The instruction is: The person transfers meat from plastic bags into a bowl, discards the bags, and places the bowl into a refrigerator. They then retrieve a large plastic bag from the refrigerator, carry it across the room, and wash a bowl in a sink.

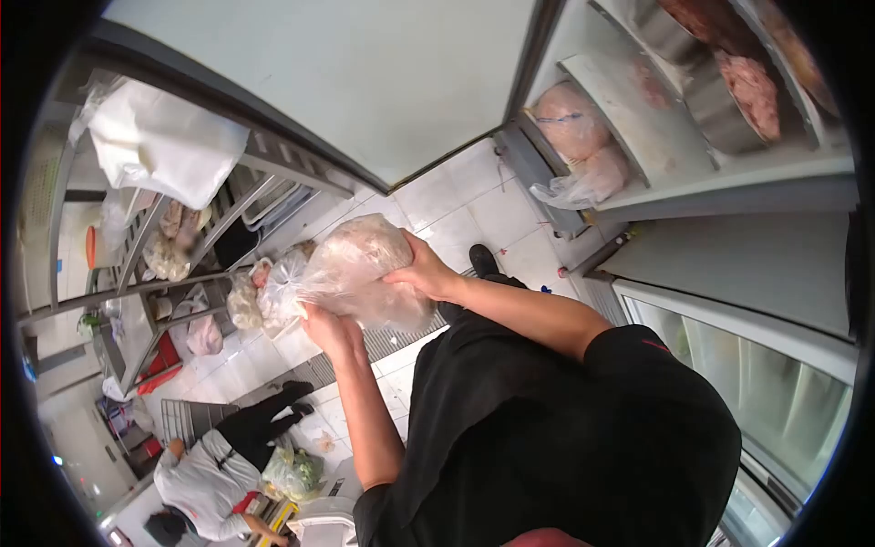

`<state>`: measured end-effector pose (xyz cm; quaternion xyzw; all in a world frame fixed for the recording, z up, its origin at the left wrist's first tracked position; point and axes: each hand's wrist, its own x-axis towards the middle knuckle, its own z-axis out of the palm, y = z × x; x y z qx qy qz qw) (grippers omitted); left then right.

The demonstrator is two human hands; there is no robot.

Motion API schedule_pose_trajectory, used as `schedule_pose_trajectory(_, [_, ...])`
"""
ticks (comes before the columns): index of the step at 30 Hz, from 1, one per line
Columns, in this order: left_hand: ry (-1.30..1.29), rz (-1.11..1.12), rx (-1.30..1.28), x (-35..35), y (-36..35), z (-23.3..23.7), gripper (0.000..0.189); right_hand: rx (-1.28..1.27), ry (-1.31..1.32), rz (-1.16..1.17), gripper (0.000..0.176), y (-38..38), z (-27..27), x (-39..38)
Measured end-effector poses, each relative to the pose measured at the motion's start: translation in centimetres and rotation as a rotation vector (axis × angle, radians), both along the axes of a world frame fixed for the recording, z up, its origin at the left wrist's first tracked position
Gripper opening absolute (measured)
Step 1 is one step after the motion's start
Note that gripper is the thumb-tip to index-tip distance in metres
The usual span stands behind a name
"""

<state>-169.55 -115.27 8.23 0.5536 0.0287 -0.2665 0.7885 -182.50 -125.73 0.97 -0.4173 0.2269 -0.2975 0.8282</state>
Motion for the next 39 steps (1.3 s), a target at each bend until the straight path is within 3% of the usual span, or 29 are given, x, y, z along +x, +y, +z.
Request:
schedule_pose_trajectory(2, [0.258, -0.06, -0.186, 2.1, 1.3, -1.5, 0.037, -0.321, 0.045, 0.001, 0.058, 0.5, 0.0, -0.3])
schedule_pose_trajectory(3, [0.314, -0.073, -0.273, 3.2, 2.3, -2.9, 0.038, -0.293, 0.086, 0.145, 0.053, 0.6, -0.1, -0.7])
schedule_pose_trajectory(4, [0.333, -0.03, -0.307, 2.9, 2.5, -1.9, 0.037, -0.499, 0.203, 0.249, 0.049, 0.2, 0.8, -1.6])
schedule_pose_trajectory(5, [0.353, 0.011, -0.351, 2.4, 2.3, -0.8, 0.036, -0.732, 0.074, 0.23, 0.045, -0.3, 0.1, -1.8])
schedule_pose_trajectory(7, [0.39, 0.096, -0.39, 1.7, 3.5, 0.7, 0.037, -0.663, -0.1, 0.551, 0.06, -2.5, -2.6, -2.6])
schedule_pose_trajectory(9, [0.366, 0.087, -0.507, 0.2, 3.8, 2.2, 0.037, -0.002, -0.027, 0.663, 0.078, -3.1, -2.1, -2.3])
schedule_pose_trajectory(10, [0.323, -0.031, -0.662, 0.4, 4.7, 1.5, 0.042, 0.016, -0.034, 0.695, 0.078, -2.1, -2.9, -1.9])
schedule_pose_trajectory(12, [0.158, 0.056, -0.512, -1.0, 5.9, 2.8, 0.039, 0.427, -0.083, 0.906, 0.104, -0.3, -4.7, -0.1])
schedule_pose_trajectory(13, [0.002, 0.123, -0.374, -1.3, 6.2, 3.8, 0.036, 0.391, -0.126, 0.957, 0.113, 0.4, -2.2, 1.0])
schedule_pose_trajectory(15, [0.018, 0.163, -0.467, -0.9, 10.9, 4.7, 0.038, 0.1, -0.187, 0.886, 0.112, 2.5, 1.2, 2.6])
schedule_pose_trajectory(16, [-0.077, 0.109, -0.522, -0.9, 13.9, 4.7, 0.038, 0.116, -0.205, 0.942, 0.112, 3.4, 1.8, 3.4])
schedule_pose_trajectory(18, [-0.22, 0.012, -0.636, -0.2, 18.2, 6.1, 0.038, 0.083, -0.206, 1.269, 0.098, 3.4, 2.4, 6.0])
schedule_pose_trajectory(19, [-0.256, 0.057, -0.638, -0.2, 20.4, 6.8, 0.038, 0.069, -0.218, 1.323, 0.098, 3.3, 3.1, 7.6])
schedule_pose_trajectory(21, [-0.264, 0.483, -0.275, -0.1, 24.0, 7.4, 0.037, -0.499, -0.109, 1.483, 0.074, 2.9, 4.8, 12.0])
schedule_pose_trajectory(22, [-0.296, 0.563, -0.196, 0.4, 25.3, 7.2, 0.034, -0.601, -0.016, 1.414, 0.057, 2.8, 5.3, 14.0])
schedule_pose_trajectory(24, [-0.295, 0.685, -0.219, 0.7, 28.2, 6.5, 0.028, -0.551, 0.06, 1.267, 0.045, 2.7, 2.6, 18.6])
schedule_pose_trajectory(26, [-0.252, 0.785, -0.154, 0.8, 30.5, 6.6, 0.019, -0.68, 0.177, 1.066, 0.018, 1.1, 0.7, 22.9])
schedule_pose_trajectory(30, [-0.207, 1.014, -0.079, 1.1, 40.6, 2.3, 0.02, -0.91, 0.518, 0.687, 0.029, -3.8, -3.0, 26.7])
schedule_pose_trajectory(33, [-0.192, 1.122, -0.052, 1.3, 48.0, 0.5, 0.017, -0.839, 0.656, 0.559, 0.02, -9.0, -12.5, 25.5])
schedule_pose_trajectory(34, [-0.195, 1.13, -0.025, 1.5, 49.8, 0.7, 0.018, -0.762, 0.786, 0.513, 0.01, -8.7, -13.0, 24.0])
schedule_pose_trajectory(35, [-0.203, 1.133, 0.0, 2.4, 51.3, 1.2, 0.019, -1.194, 0.806, 0.416, 0.018, -14.3, -23.9, 22.1])
schedule_pose_trajectory(36, [-0.216, 1.127, 0.014, 3.3, 52.0, 2.7, 0.018, -1.521, 0.632, 0.299, 0.028, -14.5, -26.6, 18.8])
schedule_pose_trajectory(37, [-0.208, 1.132, 0.012, 4.1, 53.7, 2.5, 0.018, -1.585, 0.92, 0.585, 0.035, -17.2, -32.6, 14.9])
schedule_pose_trajectory(38, [-0.203, 1.155, 0.02, 4.5, 55.8, 2.3, 0.017, -1.665, 1.16, 0.925, 0.042, -16.2, -32.7, 12.0])
schedule_pose_trajectory(39, [-0.202, 1.178, 0.026, 5.4, 57.5, 2.0, 0.017, -1.168, 1.259, 1.162, 0.041, -14.7, -28.8, 11.3])
